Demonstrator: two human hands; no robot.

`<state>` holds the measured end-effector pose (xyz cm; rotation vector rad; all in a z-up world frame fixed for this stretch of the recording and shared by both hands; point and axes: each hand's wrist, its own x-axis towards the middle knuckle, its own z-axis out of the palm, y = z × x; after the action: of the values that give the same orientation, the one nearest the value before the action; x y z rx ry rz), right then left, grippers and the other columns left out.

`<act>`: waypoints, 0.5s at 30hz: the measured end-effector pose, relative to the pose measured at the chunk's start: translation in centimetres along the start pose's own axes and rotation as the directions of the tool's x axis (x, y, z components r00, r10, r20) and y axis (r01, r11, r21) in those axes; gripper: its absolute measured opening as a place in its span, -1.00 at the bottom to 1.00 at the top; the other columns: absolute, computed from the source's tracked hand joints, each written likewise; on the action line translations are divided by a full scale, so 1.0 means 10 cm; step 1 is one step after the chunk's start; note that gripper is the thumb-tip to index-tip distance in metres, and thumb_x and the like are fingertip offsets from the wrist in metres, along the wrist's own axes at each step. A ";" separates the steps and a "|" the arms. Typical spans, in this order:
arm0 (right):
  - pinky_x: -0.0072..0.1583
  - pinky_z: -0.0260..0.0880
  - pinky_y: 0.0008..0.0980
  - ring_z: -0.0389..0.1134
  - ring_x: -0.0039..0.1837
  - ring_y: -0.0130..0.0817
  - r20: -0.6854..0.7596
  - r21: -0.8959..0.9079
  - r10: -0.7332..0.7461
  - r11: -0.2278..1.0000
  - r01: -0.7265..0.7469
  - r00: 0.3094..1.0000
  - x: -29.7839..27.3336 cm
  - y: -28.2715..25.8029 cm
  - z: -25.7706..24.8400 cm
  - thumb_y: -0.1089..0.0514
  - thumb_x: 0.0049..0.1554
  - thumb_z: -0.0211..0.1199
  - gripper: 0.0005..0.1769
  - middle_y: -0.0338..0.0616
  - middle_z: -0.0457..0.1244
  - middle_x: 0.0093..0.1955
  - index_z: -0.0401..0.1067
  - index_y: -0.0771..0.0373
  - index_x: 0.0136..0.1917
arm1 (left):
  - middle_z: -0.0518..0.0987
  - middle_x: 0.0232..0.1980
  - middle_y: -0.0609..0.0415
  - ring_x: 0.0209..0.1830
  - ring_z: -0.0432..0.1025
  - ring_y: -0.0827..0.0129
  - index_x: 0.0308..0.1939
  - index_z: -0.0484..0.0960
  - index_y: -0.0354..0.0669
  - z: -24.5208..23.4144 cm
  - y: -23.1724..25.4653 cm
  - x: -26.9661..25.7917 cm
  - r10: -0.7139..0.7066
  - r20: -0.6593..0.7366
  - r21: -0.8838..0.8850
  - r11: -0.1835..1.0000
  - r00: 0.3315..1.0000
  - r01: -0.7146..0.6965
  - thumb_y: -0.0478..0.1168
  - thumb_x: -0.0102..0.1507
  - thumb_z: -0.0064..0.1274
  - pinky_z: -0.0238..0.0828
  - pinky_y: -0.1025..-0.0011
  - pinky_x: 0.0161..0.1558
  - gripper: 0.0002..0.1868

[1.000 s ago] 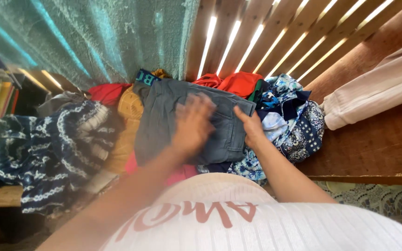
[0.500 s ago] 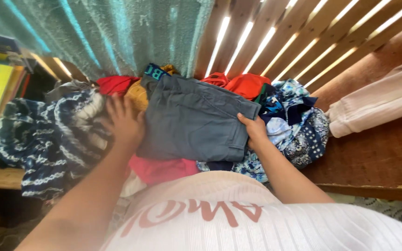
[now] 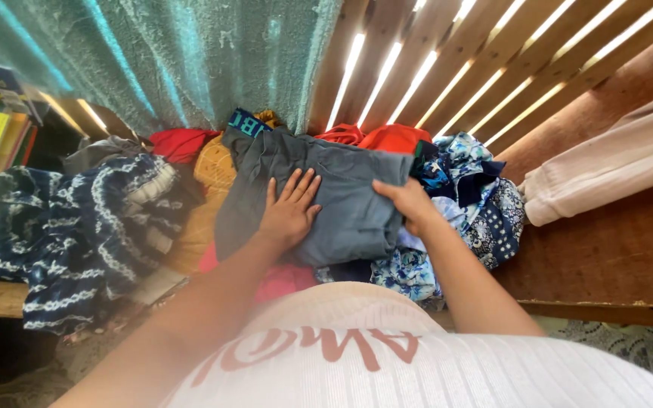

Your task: Folding various items of clothing including shorts and skirts and stacking them.

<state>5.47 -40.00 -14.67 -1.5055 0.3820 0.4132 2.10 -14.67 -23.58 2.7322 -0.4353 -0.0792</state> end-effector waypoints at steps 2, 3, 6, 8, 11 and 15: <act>0.12 0.54 -0.19 0.48 0.08 -0.18 0.076 -0.006 -0.055 0.998 0.056 0.996 -0.10 -0.27 0.29 0.23 0.10 0.33 -0.57 0.00 0.41 0.13 0.43 0.35 0.24 | -0.10 0.67 0.30 0.67 -0.28 0.37 0.60 -0.01 0.17 0.08 -0.05 -0.03 0.003 -0.065 -0.015 1.000 0.998 -0.003 0.10 0.42 -0.30 -0.53 -0.15 0.52 -0.33; 0.12 0.54 -0.20 0.48 0.08 -0.19 0.146 -0.003 -0.110 0.994 0.112 0.983 -0.15 -0.41 0.44 0.25 0.09 0.35 -0.56 0.00 0.40 0.12 0.43 0.36 0.24 | -0.07 0.67 0.27 0.67 -0.26 0.34 0.60 0.01 0.13 0.12 -0.07 -0.05 0.010 -0.127 -0.028 1.000 0.992 -0.014 0.08 0.42 -0.31 -0.50 -0.15 0.51 -0.34; 0.06 0.54 -0.08 0.47 0.07 -0.14 0.204 -0.071 -0.059 0.995 0.075 0.977 -0.14 -0.67 1.03 0.18 0.06 0.37 -0.46 0.03 0.37 0.11 0.36 0.34 0.28 | 0.06 0.67 0.15 0.68 -0.16 0.28 0.59 0.13 0.01 -0.09 -0.07 -0.24 0.067 -0.299 -0.066 0.994 0.952 -0.091 0.01 0.43 -0.35 -0.39 -0.09 0.54 -0.38; 0.05 0.55 -0.05 0.47 0.06 -0.07 0.242 -0.092 0.014 0.996 0.008 0.970 -0.02 -0.70 1.36 0.13 0.05 0.37 -0.36 0.08 0.35 0.13 0.27 0.31 0.35 | 0.08 0.66 0.12 0.67 -0.14 0.27 0.58 0.14 -0.01 -0.01 -0.18 -0.29 0.059 -0.316 -0.069 0.994 0.947 -0.085 0.00 0.44 -0.35 -0.36 -0.07 0.54 -0.38; 0.06 0.54 -0.07 0.46 0.09 -0.02 0.314 -0.174 0.110 0.983 -0.057 0.943 0.23 -0.47 1.73 0.06 0.06 0.37 -0.16 0.15 0.32 0.18 0.05 0.23 0.49 | 0.13 0.63 0.03 0.65 -0.07 0.21 0.57 0.19 -0.08 0.13 -0.34 -0.41 0.061 -0.357 -0.085 0.992 0.932 -0.098 -0.04 0.45 -0.34 -0.27 -0.01 0.55 -0.40; 0.08 0.50 -0.23 0.43 0.15 -0.21 0.405 -0.309 0.136 0.951 -0.005 0.904 0.62 0.09 1.84 0.10 0.09 0.34 0.00 0.06 0.31 0.26 -0.16 0.05 0.63 | 0.21 0.60 -0.08 0.62 0.02 0.15 0.55 0.24 -0.18 0.33 -0.55 -0.64 0.053 -0.406 -0.098 0.990 0.913 -0.101 -0.08 0.46 -0.34 -0.15 0.06 0.55 -0.42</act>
<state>10.21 -21.38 -17.86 -1.6467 0.0270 0.8710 -2.71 -8.99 -28.66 2.5206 -0.4019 0.4582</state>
